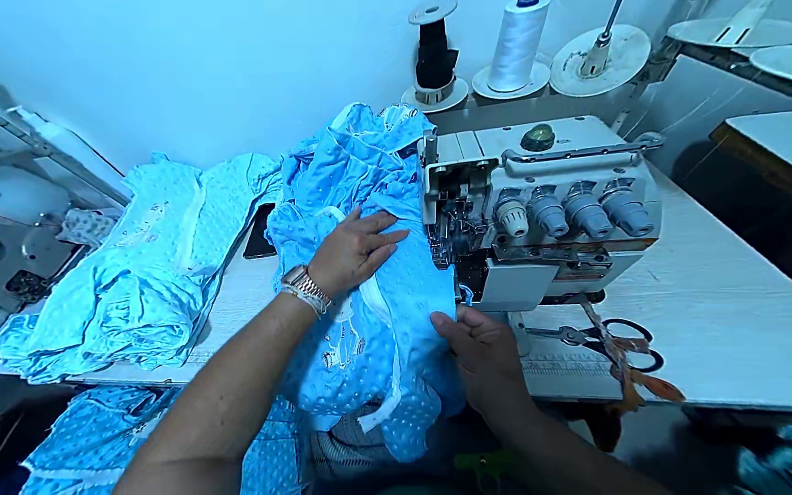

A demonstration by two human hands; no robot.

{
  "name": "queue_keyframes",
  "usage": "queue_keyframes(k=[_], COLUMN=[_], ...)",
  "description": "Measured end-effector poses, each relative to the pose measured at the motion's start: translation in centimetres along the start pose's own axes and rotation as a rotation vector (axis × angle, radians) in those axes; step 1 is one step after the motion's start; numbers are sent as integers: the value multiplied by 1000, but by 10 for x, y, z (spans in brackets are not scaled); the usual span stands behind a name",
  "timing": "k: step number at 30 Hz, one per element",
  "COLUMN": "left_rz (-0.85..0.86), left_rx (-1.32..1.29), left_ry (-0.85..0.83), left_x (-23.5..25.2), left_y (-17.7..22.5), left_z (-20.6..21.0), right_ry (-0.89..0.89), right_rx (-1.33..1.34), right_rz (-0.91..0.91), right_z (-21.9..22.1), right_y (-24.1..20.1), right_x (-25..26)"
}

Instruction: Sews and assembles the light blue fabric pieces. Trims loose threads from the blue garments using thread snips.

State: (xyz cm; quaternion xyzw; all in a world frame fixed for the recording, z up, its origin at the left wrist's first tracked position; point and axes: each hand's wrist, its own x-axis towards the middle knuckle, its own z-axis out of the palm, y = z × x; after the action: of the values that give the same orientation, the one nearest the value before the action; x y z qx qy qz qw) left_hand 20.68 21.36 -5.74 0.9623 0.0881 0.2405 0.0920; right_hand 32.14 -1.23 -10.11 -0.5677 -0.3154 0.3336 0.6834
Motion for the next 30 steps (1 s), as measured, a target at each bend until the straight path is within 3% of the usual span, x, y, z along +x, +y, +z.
queue_keyframes(k=[3, 5, 7, 9, 11, 12, 14, 17, 19, 25, 30], left_rz=[19, 9, -42, -260, -566, -688, -813, -798, -775, -774, -892], left_rx=[274, 388, 285, 11, -228, -261, -200, 3, 71, -110, -276], left_ry=[-45, 12, 110, -112, -504, -578, -423, -97, 9, -76, -125], left_x=[13, 11, -9, -47, -69, -75, -91, -105, -108, -116, -135], left_y=[5, 45, 108, 170, 203, 206, 204, 202, 196, 191, 181], left_z=[-10, -27, -40, -43, -28, -14, 18, 44, 48, 3, -57], right_ry=[46, 22, -23, -78, -123, -140, -161, -154, -163, -177, -218], right_rx=[-45, -69, -102, -122, -161, -168, -173, -171, -144, -136, -162], right_rz=[24, 11, 23, 37, 43, 45, 52, 20, -8, 52, -25], right_z=[5, 3, 2, 0, 0, 1, 3, 7, 10, 4, -7], right_y=[-5, -4, -2, 1, 0, 0, -1, -2, -4, -11, -11], right_x=[-4, -10, -18, -27, -35, -40, -51, -66, -75, -83, -85])
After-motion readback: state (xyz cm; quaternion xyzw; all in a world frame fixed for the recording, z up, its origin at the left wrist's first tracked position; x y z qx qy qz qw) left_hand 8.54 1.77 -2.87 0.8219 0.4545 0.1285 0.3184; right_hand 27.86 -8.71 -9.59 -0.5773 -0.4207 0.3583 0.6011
